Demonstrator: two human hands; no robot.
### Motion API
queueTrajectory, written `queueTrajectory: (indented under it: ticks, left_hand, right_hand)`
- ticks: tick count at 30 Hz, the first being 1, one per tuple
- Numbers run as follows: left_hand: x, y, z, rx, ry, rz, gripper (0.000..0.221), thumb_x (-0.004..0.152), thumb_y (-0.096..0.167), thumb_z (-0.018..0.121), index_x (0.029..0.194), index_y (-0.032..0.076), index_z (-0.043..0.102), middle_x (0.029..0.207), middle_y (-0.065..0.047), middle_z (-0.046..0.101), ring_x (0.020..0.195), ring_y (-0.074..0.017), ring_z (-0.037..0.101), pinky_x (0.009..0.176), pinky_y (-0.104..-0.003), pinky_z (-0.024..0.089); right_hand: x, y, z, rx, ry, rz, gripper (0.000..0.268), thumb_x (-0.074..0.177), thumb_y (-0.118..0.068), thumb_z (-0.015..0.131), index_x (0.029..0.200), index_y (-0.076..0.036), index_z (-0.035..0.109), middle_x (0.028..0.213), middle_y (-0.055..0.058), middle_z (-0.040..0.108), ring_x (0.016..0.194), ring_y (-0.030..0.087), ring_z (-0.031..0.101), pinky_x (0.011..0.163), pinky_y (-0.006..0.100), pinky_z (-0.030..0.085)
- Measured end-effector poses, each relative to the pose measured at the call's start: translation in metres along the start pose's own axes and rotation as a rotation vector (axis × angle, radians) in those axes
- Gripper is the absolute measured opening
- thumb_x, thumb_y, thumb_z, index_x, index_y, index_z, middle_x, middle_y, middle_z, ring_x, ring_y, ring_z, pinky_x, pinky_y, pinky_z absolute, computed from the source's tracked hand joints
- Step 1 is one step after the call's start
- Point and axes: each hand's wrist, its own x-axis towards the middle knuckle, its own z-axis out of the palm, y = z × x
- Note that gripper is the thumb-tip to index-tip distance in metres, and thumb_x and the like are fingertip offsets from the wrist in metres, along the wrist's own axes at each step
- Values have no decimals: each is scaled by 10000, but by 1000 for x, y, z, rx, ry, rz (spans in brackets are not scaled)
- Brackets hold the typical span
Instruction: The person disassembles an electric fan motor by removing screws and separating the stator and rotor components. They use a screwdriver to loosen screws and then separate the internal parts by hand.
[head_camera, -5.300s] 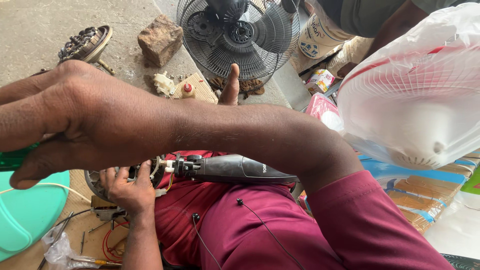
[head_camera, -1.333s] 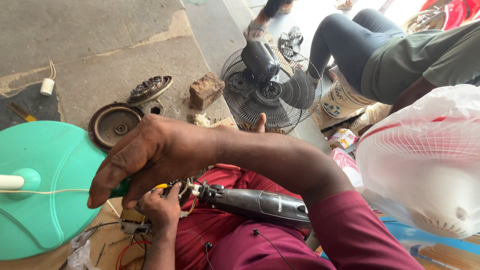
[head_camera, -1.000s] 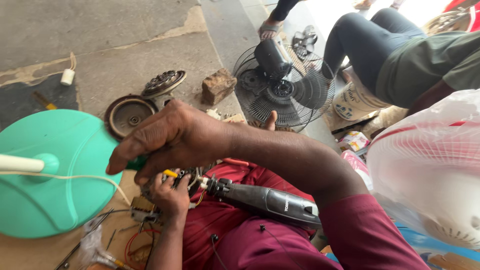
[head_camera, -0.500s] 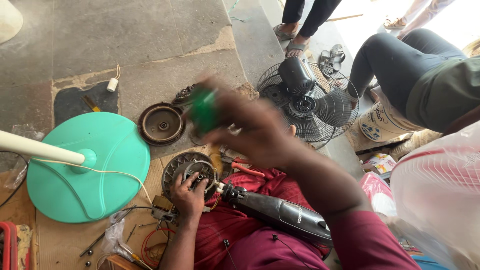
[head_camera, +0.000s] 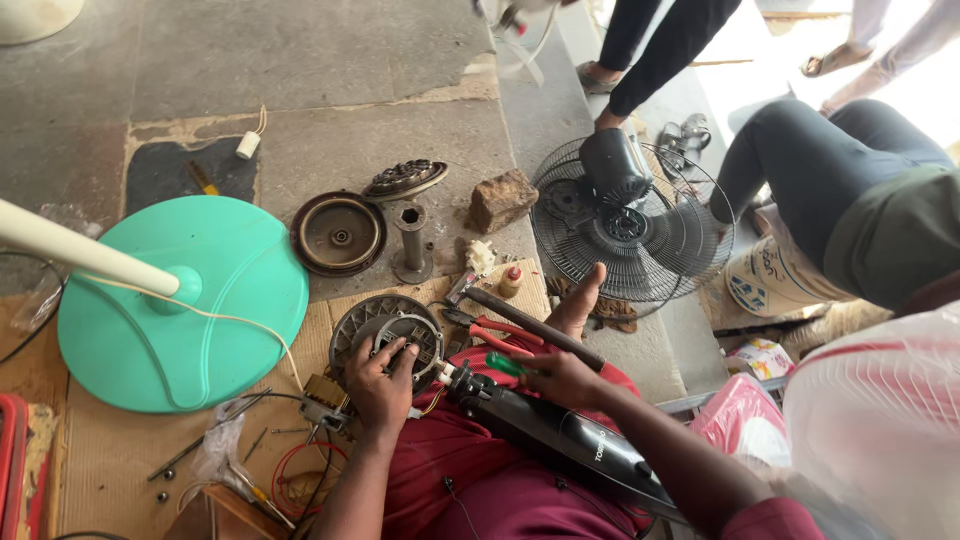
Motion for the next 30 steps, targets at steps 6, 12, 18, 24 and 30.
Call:
queueTrajectory:
  ticks: [6,12,18,24,30]
  left_hand:
    - [2,7,-3,12,22,33,292,822,319,845,1035,120,830,1248,-168,666,1122,-349,600,973,-470,485]
    - [0,13,-8,-6,56,83,275,830,301,839,1017,101,822,1265,-167,660,1169,-365,591,993,-477,479]
    - [1,20,-10,3,65,80,268,831,285,841,1017,94,820,1248,-166,663,1153,-371,600,977,-481,489]
    - [0,21,-13,-25,45,80,257,840,252,841,1032,84,814,1239,-155,675,1123,-361,611,957,-470,500]
    - [0,19,-11,4,21,60,276,852,290,844,1031,83,812,1275,-142,665,1154,-318,602,952,-434,525]
  right_hand:
    - [18,47,21,25,-27,72,410,944,-298,700,1343,-205,699,1193,77,788,1068,125,736,978,298,543]
    - [39,83,33,326,-144,-17,374,907,-106,673,1280,-89,704,1172,59,780,1073,120,721,968,284,544]
    - [28,83,31,530,-244,100,281,894,-71,731,1168,-9,728,1075,72,772,975,148,713,885,310,579]
    - [18,76,21,714,-328,196,324,868,-47,712,1190,-12,735,1090,66,770,983,154,718,890,324,582]
    - [23,67,17,308,-199,-6,366,873,-62,683,1238,-45,714,1148,64,784,1083,130,724,994,306,560]
